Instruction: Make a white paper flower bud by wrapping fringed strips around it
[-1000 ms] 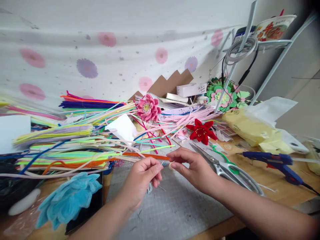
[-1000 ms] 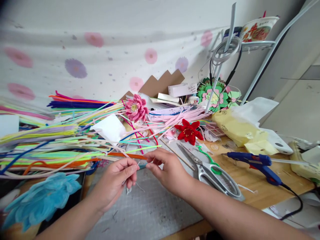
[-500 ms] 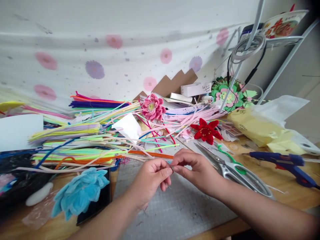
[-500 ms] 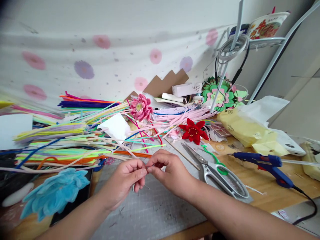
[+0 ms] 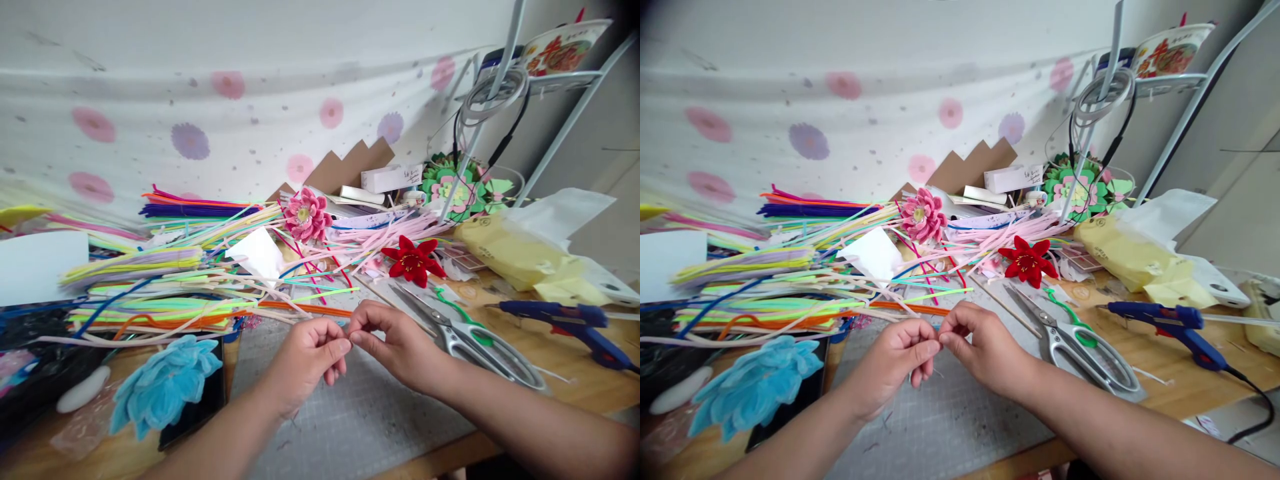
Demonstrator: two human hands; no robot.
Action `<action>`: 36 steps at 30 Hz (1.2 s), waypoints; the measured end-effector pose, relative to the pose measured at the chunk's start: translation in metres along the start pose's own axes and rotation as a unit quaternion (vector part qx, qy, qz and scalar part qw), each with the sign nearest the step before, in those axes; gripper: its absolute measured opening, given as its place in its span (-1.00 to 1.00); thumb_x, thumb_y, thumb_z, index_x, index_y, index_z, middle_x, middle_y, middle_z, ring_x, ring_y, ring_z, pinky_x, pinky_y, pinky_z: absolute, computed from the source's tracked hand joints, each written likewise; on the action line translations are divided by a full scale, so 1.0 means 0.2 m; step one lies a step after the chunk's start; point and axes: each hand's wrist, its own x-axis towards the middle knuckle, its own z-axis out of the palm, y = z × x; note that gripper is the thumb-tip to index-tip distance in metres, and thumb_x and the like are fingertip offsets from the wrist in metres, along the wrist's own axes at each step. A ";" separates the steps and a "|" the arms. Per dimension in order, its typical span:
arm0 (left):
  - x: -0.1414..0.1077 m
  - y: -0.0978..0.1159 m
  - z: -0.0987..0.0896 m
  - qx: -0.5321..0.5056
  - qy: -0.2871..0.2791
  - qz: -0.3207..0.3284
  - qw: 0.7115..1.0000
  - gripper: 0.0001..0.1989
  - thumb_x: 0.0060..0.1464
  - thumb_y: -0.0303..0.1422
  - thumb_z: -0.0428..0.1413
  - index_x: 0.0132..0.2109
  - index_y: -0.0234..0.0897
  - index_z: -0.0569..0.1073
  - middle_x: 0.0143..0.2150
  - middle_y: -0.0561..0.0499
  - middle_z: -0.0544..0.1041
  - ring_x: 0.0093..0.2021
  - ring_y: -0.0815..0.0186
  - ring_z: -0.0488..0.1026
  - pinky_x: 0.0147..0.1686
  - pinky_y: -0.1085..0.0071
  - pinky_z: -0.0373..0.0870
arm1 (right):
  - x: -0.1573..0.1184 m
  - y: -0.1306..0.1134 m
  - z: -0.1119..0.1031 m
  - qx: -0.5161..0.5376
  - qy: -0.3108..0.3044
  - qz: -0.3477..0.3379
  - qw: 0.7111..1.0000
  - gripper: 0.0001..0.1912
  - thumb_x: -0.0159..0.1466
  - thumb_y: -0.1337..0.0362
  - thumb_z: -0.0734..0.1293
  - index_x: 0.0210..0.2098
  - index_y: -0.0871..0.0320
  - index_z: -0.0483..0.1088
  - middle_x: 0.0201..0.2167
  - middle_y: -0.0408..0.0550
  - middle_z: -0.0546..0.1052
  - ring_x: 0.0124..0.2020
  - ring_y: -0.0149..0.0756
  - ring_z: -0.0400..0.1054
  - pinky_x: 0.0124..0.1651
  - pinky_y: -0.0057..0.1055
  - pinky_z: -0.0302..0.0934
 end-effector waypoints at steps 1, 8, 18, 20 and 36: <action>0.00 0.00 0.00 -0.001 0.000 0.000 1.000 -0.82 0.00 -0.29 0.14 -0.43 -0.32 0.37 -0.63 0.13 0.39 -0.66 0.50 0.25 -0.65 0.57 0.18 | 0.00 0.00 0.00 -0.002 0.000 0.000 1.000 -0.85 0.25 0.32 0.25 -0.44 0.20 0.35 -0.46 -0.08 0.40 -0.40 -0.36 0.27 -0.33 -0.44 0.17; 0.00 -0.01 0.00 0.001 -0.003 -0.004 1.000 -0.83 -0.03 -0.30 0.16 -0.40 -0.32 0.38 -0.63 0.13 0.39 -0.67 0.51 0.24 -0.66 0.57 0.17 | -0.01 -0.01 0.00 -0.010 -0.002 -0.010 1.000 -0.85 0.25 0.33 0.24 -0.45 0.19 0.34 -0.46 -0.08 0.42 -0.40 -0.36 0.27 -0.32 -0.45 0.16; 0.00 -0.01 0.00 0.017 -0.001 0.005 1.000 -0.82 -0.01 -0.29 0.14 -0.42 -0.31 0.35 -0.64 0.14 0.37 -0.69 0.52 0.22 -0.66 0.57 0.15 | -0.01 0.00 0.01 -0.024 -0.001 0.006 1.000 -0.83 0.27 0.29 0.23 -0.46 0.17 0.29 -0.47 -0.09 0.39 -0.41 -0.35 0.26 -0.33 -0.43 0.16; 0.00 -0.01 0.00 0.021 -0.002 0.004 1.000 -0.83 -0.01 -0.30 0.13 -0.42 -0.31 0.35 -0.64 0.14 0.37 -0.68 0.52 0.22 -0.66 0.57 0.15 | -0.02 0.00 0.01 -0.025 -0.001 0.006 1.000 -0.82 0.27 0.28 0.23 -0.46 0.17 0.28 -0.47 -0.09 0.39 -0.41 -0.34 0.26 -0.33 -0.42 0.16; 0.00 -0.02 -0.01 0.040 -0.006 0.003 0.999 -0.82 0.01 -0.28 0.12 -0.42 -0.29 0.33 -0.62 0.14 0.38 -0.67 0.50 0.23 -0.65 0.56 0.15 | -0.02 0.01 0.01 -0.041 0.001 -0.008 0.999 -0.84 0.27 0.30 0.25 -0.45 0.17 0.31 -0.47 -0.11 0.40 -0.42 -0.36 0.27 -0.34 -0.45 0.16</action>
